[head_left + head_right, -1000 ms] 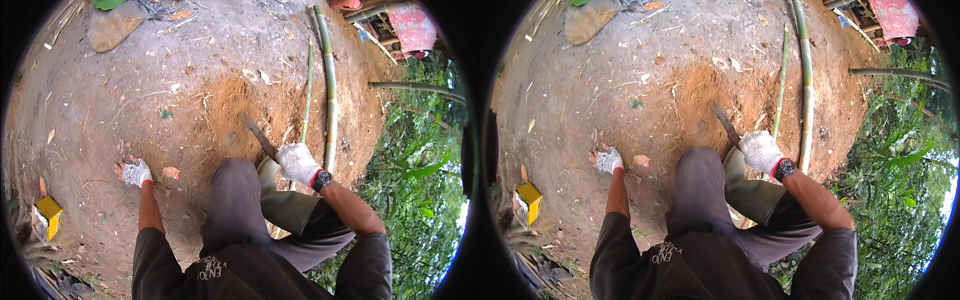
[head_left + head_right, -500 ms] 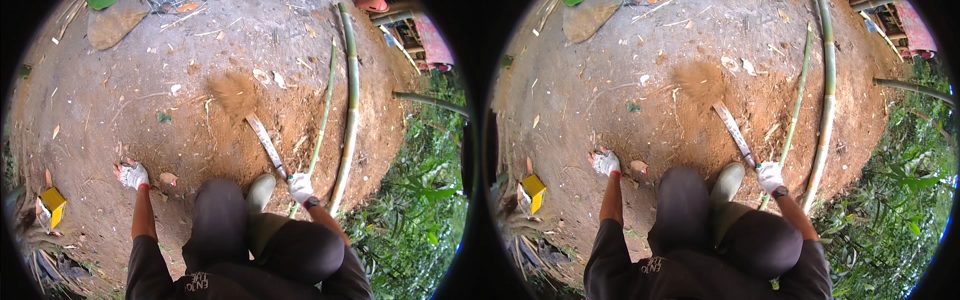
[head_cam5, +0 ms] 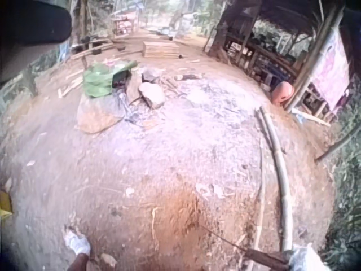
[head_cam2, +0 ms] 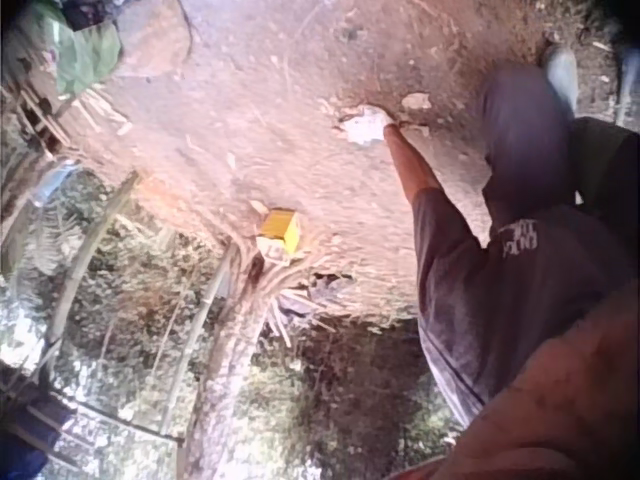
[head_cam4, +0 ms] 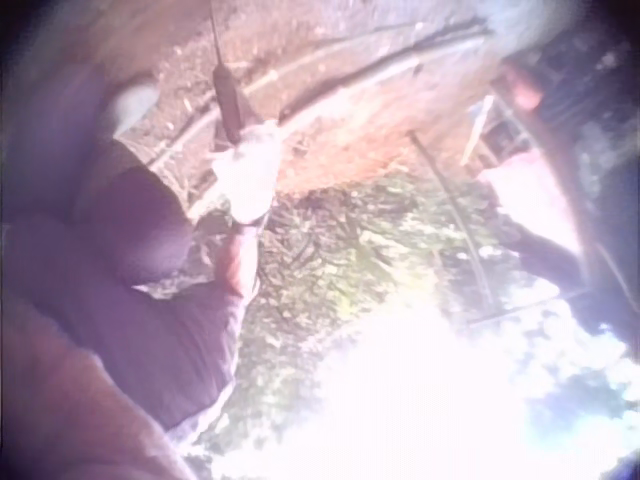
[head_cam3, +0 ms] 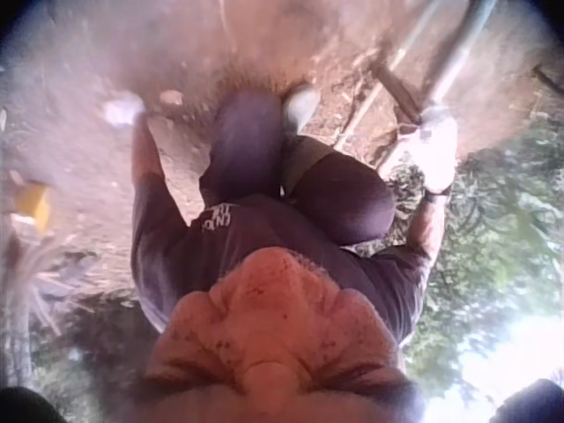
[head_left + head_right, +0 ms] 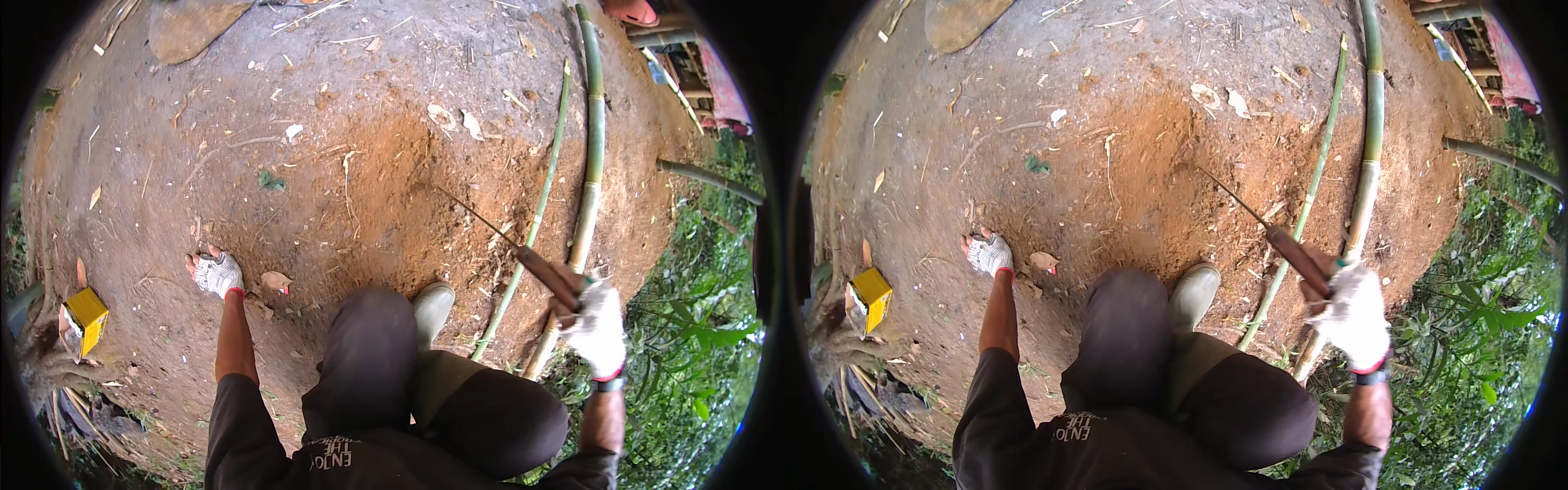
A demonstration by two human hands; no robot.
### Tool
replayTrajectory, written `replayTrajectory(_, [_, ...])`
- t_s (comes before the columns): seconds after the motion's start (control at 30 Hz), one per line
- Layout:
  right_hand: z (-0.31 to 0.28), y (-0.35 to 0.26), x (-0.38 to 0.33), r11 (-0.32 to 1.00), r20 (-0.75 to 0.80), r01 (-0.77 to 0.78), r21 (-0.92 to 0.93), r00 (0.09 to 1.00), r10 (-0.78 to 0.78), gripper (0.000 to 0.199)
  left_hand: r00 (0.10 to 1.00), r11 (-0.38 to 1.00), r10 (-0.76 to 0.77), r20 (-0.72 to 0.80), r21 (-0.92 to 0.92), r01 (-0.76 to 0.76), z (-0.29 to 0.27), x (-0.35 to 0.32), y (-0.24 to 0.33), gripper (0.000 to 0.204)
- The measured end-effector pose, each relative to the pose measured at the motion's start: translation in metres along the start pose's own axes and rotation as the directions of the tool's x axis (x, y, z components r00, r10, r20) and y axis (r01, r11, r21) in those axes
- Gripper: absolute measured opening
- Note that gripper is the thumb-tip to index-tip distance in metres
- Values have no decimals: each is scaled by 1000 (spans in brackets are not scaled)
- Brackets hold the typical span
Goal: The person kneels on the ground and uses a machete to repeatedly chop and scrape a patch of soil. They occasionally use their gloved left hand to clear loose dirt and debris from the area being worked.
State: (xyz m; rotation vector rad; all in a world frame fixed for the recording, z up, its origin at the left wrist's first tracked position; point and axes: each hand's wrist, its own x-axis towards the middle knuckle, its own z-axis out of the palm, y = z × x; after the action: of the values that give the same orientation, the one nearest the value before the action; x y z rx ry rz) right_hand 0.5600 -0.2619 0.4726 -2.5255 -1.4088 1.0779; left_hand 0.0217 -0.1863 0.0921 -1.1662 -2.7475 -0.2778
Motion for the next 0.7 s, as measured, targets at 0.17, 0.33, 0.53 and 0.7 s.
replayTrajectory(0.17, [-54, -95, -55, 981, -35, 186, 64, 982, -184, 41, 999, 998, 10, 37, -64, -7, -1, 19, -5, 58])
replayTrajectory(0.33, [-50, -196, -47, 986, 81, 164, 14, 983, -165, 43, 1000, 1000, 2, 25, -13, -2, 3, 57, -34, 58])
replayTrajectory(0.53, [45, -218, 69, 430, 312, 797, -424, 574, -757, 39, 1000, 999, 9, -30, -48, -10, 31, 81, -43, 57])
replayTrajectory(0.7, [149, -166, 137, 686, 319, 626, -371, 780, -539, 24, 998, 996, 62, 17, -63, -61, 33, 87, -54, 59])
